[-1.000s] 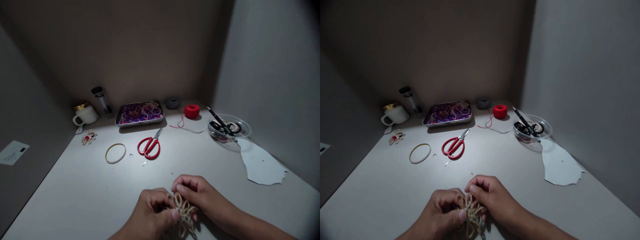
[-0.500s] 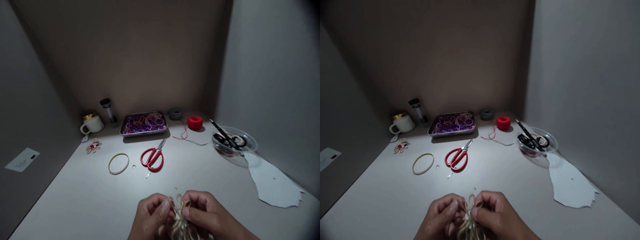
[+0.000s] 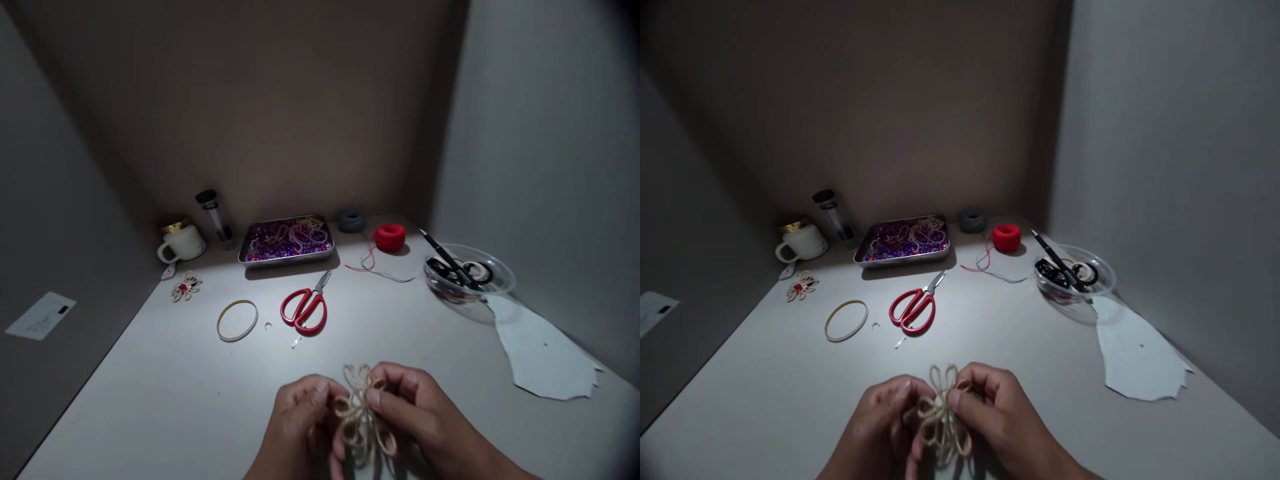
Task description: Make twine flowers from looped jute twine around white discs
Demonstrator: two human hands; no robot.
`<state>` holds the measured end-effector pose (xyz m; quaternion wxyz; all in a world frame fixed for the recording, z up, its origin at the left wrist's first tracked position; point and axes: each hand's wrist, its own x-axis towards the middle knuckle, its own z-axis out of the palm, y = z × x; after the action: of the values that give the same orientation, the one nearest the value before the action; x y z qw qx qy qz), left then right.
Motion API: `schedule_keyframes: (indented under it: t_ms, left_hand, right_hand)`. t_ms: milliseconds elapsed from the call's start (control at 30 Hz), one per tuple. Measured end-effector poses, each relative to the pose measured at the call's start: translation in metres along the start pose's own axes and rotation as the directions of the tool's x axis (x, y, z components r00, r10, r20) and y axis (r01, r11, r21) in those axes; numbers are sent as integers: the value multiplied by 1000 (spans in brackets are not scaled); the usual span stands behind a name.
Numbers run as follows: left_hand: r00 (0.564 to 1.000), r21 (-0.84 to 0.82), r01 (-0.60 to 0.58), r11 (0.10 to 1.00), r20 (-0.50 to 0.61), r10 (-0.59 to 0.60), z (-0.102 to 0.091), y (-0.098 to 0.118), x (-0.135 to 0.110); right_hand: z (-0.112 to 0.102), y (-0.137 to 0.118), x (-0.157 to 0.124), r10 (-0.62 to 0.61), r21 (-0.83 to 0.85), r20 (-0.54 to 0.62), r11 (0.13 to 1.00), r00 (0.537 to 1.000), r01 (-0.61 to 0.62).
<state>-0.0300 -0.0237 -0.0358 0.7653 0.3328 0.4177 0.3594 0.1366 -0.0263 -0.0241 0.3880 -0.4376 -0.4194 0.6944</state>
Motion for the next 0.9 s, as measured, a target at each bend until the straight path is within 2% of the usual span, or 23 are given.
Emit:
schedule_keyframes:
  t_ms: [133, 233, 367, 433, 533, 600, 667, 767, 900]
  left_hand:
    - [999, 25, -17, 1000, -30, 18, 3, 2, -3]
    - [998, 58, -41, 997, -43, 43, 4, 2, -5]
    - [1000, 94, -18, 995, -19, 20, 5, 3, -6]
    - [999, 93, -20, 995, -28, 23, 6, 2, -6]
    - [996, 18, -59, 998, -63, 60, 7, 3, -6]
    - [997, -16, -55, 998, -46, 54, 6, 3, -5]
    - [1000, 23, -27, 999, -6, 27, 6, 4, -5]
    - [1000, 112, -9, 994, -21, 11, 7, 6, -6]
    - [995, 123, 0, 992, -97, 12, 11, 8, -9]
  right_hand:
    - [-1, 0, 1, 0, 47, -17, 999, 1000, 0]
    - [0, 2, 0, 17, 93, 66, 995, 998, -23]
    - [2, 6, -2, 23, 154, 156, 987, 988, -47]
    - [2, 7, -2, 13, 165, 154, 985, 988, -38]
    - [2, 5, -1, 14, 191, 81, 981, 997, -30]
    - [3, 2, 0, 32, 225, 22, 974, 999, -36]
    - [4, 1, 1, 52, 245, 1, 968, 999, -51]
    - [4, 0, 0, 43, 220, 17, 974, 999, -46]
    - [1, 0, -3, 21, 194, 100, 980, 995, -40]
